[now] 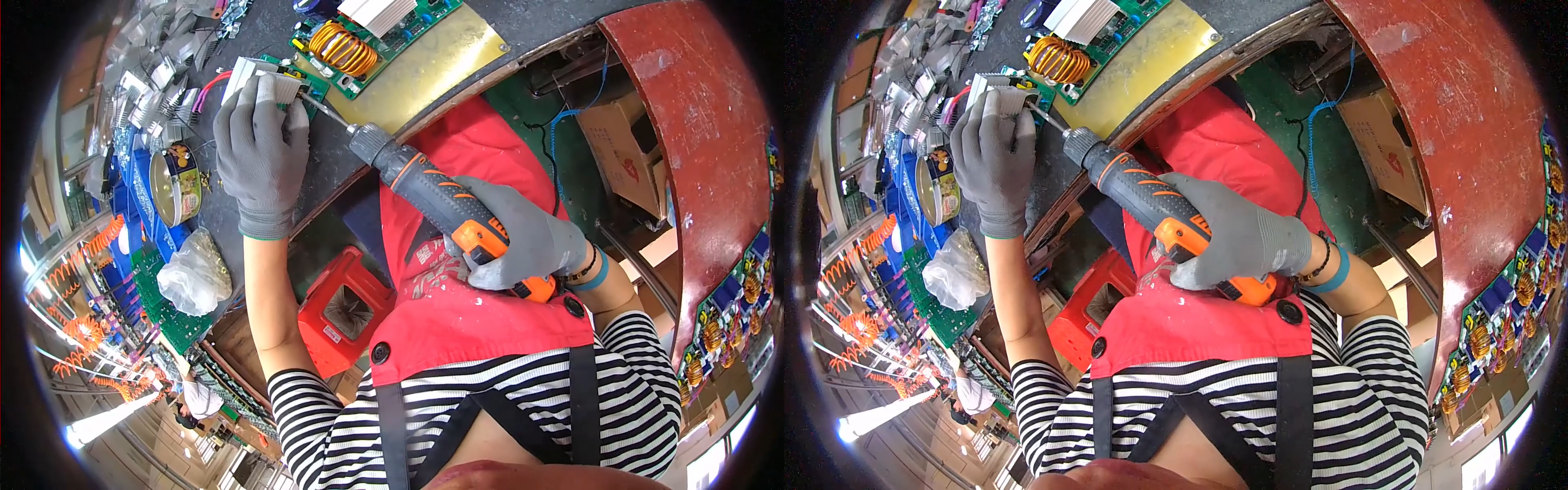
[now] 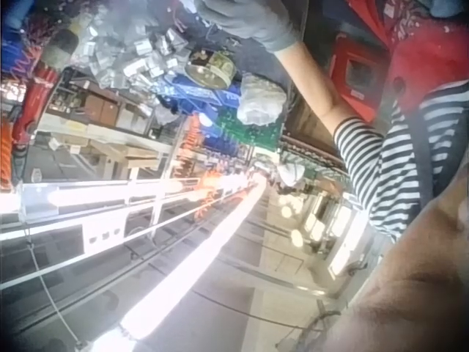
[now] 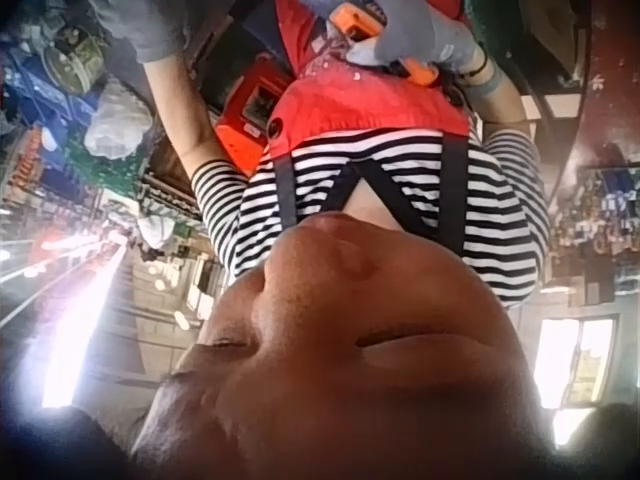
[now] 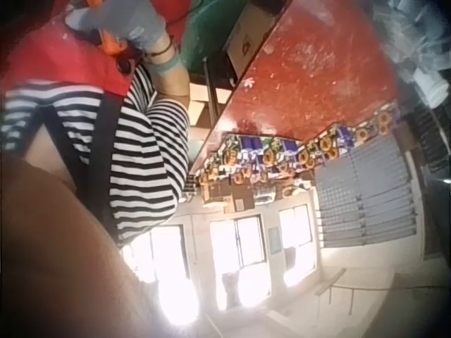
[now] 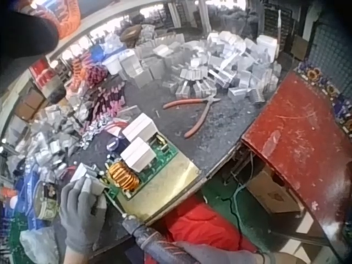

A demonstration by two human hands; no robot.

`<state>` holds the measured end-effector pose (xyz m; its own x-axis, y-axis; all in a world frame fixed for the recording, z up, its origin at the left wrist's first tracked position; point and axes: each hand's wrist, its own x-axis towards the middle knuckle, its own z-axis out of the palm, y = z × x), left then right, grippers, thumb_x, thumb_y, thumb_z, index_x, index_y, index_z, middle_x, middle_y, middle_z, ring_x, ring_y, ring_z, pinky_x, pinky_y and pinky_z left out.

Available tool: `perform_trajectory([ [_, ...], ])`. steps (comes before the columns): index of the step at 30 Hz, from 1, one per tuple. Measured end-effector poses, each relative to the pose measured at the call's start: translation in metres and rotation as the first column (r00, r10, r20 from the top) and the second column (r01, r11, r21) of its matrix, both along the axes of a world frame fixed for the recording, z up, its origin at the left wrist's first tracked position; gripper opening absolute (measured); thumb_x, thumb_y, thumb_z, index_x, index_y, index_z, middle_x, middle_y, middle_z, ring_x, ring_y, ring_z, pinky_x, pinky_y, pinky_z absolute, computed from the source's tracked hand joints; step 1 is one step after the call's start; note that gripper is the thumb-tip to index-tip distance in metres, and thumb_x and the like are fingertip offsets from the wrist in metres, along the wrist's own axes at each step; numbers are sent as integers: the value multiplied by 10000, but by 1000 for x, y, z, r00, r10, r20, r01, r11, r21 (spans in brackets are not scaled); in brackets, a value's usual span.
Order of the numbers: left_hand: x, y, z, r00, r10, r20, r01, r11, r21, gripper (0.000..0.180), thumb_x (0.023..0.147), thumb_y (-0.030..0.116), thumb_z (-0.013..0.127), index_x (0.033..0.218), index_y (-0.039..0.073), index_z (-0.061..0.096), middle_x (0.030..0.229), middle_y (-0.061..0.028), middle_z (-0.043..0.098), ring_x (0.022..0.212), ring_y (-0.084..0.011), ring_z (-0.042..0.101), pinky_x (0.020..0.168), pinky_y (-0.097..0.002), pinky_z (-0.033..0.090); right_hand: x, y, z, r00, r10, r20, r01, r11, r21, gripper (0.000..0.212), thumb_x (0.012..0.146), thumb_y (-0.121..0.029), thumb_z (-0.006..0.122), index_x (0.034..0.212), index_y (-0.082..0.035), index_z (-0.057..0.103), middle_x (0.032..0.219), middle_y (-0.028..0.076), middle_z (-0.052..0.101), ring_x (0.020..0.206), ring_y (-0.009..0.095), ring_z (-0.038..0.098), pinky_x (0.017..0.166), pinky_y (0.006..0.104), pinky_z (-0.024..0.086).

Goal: The person assembles electronic components onto a circuit board and wires them using an electric screwdriver.

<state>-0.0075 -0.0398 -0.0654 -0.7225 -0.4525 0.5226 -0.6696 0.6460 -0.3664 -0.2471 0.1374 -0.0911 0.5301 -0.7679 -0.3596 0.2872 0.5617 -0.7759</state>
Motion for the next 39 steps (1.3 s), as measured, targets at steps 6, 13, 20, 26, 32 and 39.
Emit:
perform_trajectory([
  [6,0,-2,-2,999,2,-32,-2,1000,-2,391,761,146,735,1124,42,631,1124,-92,649,997,-283,622,823,-382,537,-14,-7,1,989,89,115,-106,982,154,799,635,-119,773,1322,39,397,897,86,619,705,160,626,676,303,545],
  [13,1,-2,-1,1000,-11,-19,11,1000,-1,389,745,130,742,1105,37,628,1106,-99,652,980,-294,626,825,-388,536,-10,-11,19,913,77,-400,-122,988,-90,913,625,-160,777,1387,62,327,905,119,623,741,180,617,714,316,517],
  [20,1,-4,-3,999,-37,-39,38,999,5,389,741,132,747,1099,35,628,1092,-108,654,975,-295,629,827,-393,536,-7,-11,10,938,53,-343,-105,985,-138,931,608,-159,773,1394,57,324,972,128,612,803,175,611,755,311,518],
  [26,2,-3,-2,999,-26,-37,26,1000,3,399,738,132,749,1107,41,629,1081,-103,655,965,-288,633,817,-389,534,-4,-9,8,941,18,-337,-77,984,-162,934,597,-154,774,1388,64,327,961,128,614,779,174,604,742,312,517],
  [32,2,-3,-4,998,-23,-54,23,1000,8,400,733,135,747,1105,46,631,1071,-98,657,960,-283,635,810,-382,534,-5,-8,6,949,-4,-314,-45,988,-147,916,585,-138,767,1372,69,346,913,107,615,745,161,600,711,306,516],
  [39,0,-2,-3,998,-8,-57,9,1000,15,375,735,145,740,1078,45,626,1064,-101,655,960,-289,636,807,-392,537,-3,-8,6,950,8,-313,-57,987,-147,901,587,-120,755,1367,74,349,908,103,624,748,149,605,705,297,518],
])
